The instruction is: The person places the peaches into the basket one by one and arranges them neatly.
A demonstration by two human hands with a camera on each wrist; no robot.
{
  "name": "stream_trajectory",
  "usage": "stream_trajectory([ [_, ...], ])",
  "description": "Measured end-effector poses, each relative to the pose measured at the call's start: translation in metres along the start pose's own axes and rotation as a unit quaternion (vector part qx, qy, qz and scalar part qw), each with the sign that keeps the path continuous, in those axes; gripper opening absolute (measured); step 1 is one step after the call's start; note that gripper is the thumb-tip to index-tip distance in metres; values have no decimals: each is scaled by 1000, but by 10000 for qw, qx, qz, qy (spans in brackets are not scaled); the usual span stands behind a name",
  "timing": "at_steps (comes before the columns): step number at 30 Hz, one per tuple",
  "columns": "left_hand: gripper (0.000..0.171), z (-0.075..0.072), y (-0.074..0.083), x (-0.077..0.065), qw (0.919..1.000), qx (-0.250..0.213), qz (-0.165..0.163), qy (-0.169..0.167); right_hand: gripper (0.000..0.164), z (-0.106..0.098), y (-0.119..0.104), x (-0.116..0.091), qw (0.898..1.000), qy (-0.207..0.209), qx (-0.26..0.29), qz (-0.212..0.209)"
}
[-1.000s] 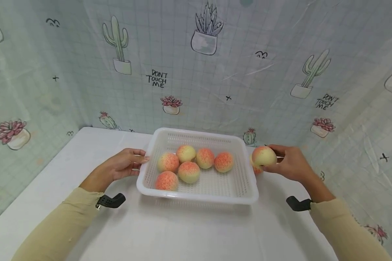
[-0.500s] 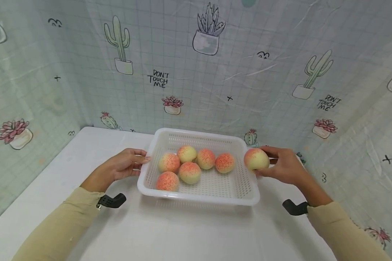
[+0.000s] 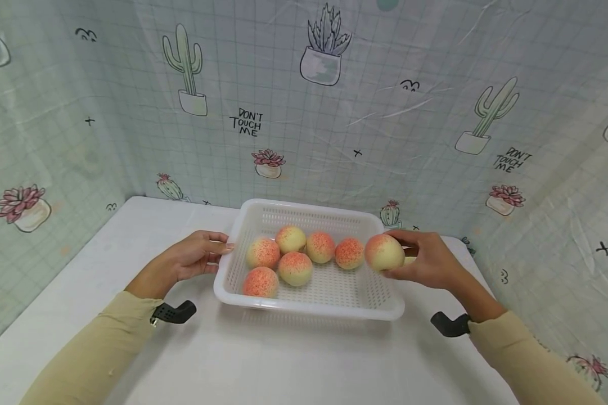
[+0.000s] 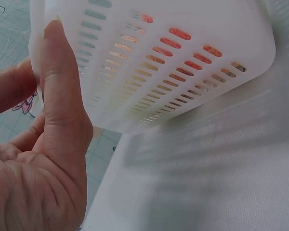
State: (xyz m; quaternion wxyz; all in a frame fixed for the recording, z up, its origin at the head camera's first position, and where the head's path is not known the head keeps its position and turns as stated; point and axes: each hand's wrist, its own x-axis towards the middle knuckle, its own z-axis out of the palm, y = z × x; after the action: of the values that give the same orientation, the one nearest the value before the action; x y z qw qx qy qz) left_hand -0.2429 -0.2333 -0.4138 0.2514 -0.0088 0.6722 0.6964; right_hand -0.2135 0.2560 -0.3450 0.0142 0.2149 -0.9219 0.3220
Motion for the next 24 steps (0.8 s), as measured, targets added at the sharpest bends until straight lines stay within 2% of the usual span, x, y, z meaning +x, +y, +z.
stream_trajectory([
  [11, 35, 0, -2, -2, 10000, -19, -8, 22, 69, 10, -14, 8, 9981, -334, -25, -525],
  [24, 43, 0, 2, 0, 10000, 33, -20, 19, 72, 19, -30, 20, 9936, -655, -7, -917],
])
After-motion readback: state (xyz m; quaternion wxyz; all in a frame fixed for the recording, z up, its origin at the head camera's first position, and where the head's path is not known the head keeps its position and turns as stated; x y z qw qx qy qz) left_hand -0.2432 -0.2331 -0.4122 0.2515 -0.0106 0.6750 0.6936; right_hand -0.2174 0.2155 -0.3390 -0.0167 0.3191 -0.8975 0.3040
